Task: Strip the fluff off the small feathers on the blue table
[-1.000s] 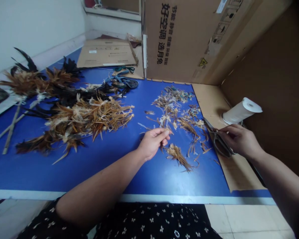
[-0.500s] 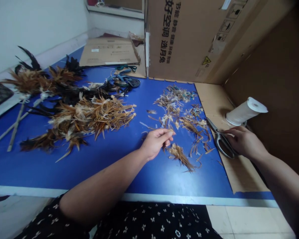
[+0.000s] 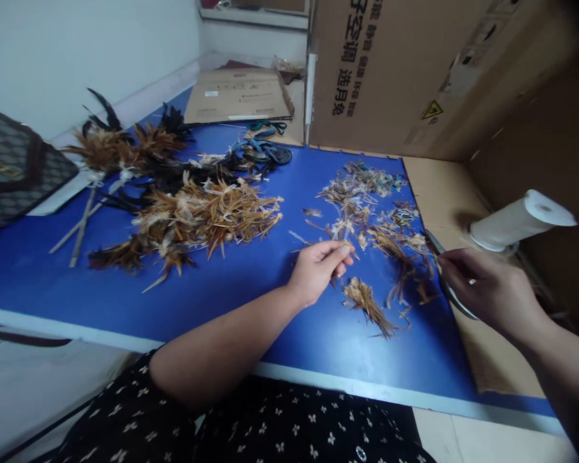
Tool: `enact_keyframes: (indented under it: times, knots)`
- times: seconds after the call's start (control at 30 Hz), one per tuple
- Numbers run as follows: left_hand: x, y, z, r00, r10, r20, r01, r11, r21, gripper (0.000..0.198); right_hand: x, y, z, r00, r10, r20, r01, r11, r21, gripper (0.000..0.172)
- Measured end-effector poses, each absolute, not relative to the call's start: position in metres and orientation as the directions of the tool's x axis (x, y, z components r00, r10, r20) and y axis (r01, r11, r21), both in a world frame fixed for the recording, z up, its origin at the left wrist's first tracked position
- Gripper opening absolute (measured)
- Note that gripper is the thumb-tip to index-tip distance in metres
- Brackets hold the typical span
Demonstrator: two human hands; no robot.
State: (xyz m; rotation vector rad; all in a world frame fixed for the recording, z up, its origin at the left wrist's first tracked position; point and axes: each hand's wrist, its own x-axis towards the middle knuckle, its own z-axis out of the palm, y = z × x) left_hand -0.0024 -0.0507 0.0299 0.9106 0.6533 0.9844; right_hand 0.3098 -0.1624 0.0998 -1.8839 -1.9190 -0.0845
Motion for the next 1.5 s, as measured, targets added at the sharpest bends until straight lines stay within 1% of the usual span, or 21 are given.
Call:
enact_keyframes:
  times: [0.07,0.17,0.27,0.37,0.47,0.57,0.67,0.77,0.8,0.87,0.93,1.0,1.1,1.23,1.33,1.5]
  knots:
    - [-0.005,-0.051,0.033,0.396,0.918,-0.01,-0.396,0.18,0.9,0.04,0.284,-0.155,0.096,-0.058,0.926,0.374,0.96,0.154,-0.234,0.027]
    - [-0.01,-0.052,0.04,0.417,0.908,0.049,-0.333,0.102,0.938,0.039,0.25,-0.141,0.087,-0.172,0.903,0.394,0.926,0.284,-0.248,0.02]
    - [-0.013,-0.051,0.043,0.449,0.893,0.037,-0.3,0.112,0.948,0.042,0.222,-0.127,0.084,-0.261,0.874,0.41,0.857,0.405,-0.318,0.014]
    - [-0.011,-0.048,0.041,0.465,0.885,-0.008,-0.282,0.157,0.946,0.045,0.204,-0.114,0.084,-0.311,0.855,0.416,0.798,0.473,-0.375,0.012]
    - [-0.009,-0.045,0.037,0.459,0.888,-0.04,-0.306,0.2,0.931,0.045,0.197,-0.103,0.085,-0.335,0.845,0.417,0.783,0.496,-0.376,0.013]
    - [-0.008,-0.042,0.033,0.47,0.88,-0.071,-0.32,0.245,0.915,0.044,0.196,-0.092,0.085,-0.336,0.828,0.449,0.77,0.516,-0.375,0.013]
    - [-0.008,-0.041,0.028,0.509,0.854,-0.112,-0.252,0.272,0.929,0.043,0.196,-0.086,0.082,-0.346,0.788,0.51,0.727,0.568,-0.385,0.011]
    - [-0.008,-0.04,0.023,0.541,0.828,-0.149,-0.181,0.288,0.94,0.043,0.197,-0.087,0.074,-0.292,0.792,0.537,0.709,0.556,-0.435,0.009]
    - [-0.008,-0.039,0.021,0.552,0.818,-0.159,-0.172,0.298,0.939,0.043,0.199,-0.088,0.071,-0.269,0.801,0.534,0.704,0.542,-0.458,0.011]
    - [-0.007,-0.04,0.018,0.584,0.794,-0.171,-0.166,0.322,0.932,0.045,0.203,-0.091,0.065,-0.255,0.818,0.516,0.692,0.527,-0.494,0.022]
    - [-0.007,-0.04,0.017,0.627,0.76,-0.173,-0.163,0.345,0.924,0.048,0.209,-0.093,0.061,-0.298,0.815,0.496,0.665,0.55,-0.505,0.034]
    - [-0.008,-0.041,0.018,0.662,0.729,-0.173,-0.149,0.354,0.923,0.051,0.215,-0.094,0.06,-0.359,0.801,0.48,0.626,0.588,-0.512,0.039]
    - [-0.01,-0.041,0.021,0.693,0.699,-0.177,-0.122,0.355,0.927,0.052,0.219,-0.093,0.061,-0.404,0.784,0.471,0.561,0.619,-0.549,0.036]
    - [-0.012,-0.041,0.026,0.719,0.664,-0.206,-0.078,0.371,0.925,0.049,0.216,-0.093,0.06,-0.402,0.767,0.5,0.505,0.641,-0.578,0.032]
    - [-0.012,-0.041,0.026,0.72,0.656,-0.226,-0.066,0.39,0.919,0.049,0.213,-0.093,0.058,-0.381,0.753,0.536,0.51,0.655,-0.558,0.026]
    - [-0.012,-0.044,0.025,0.713,0.672,-0.201,-0.113,0.393,0.913,0.05,0.21,-0.093,0.06,-0.347,0.757,0.554,0.544,0.644,-0.538,0.019]
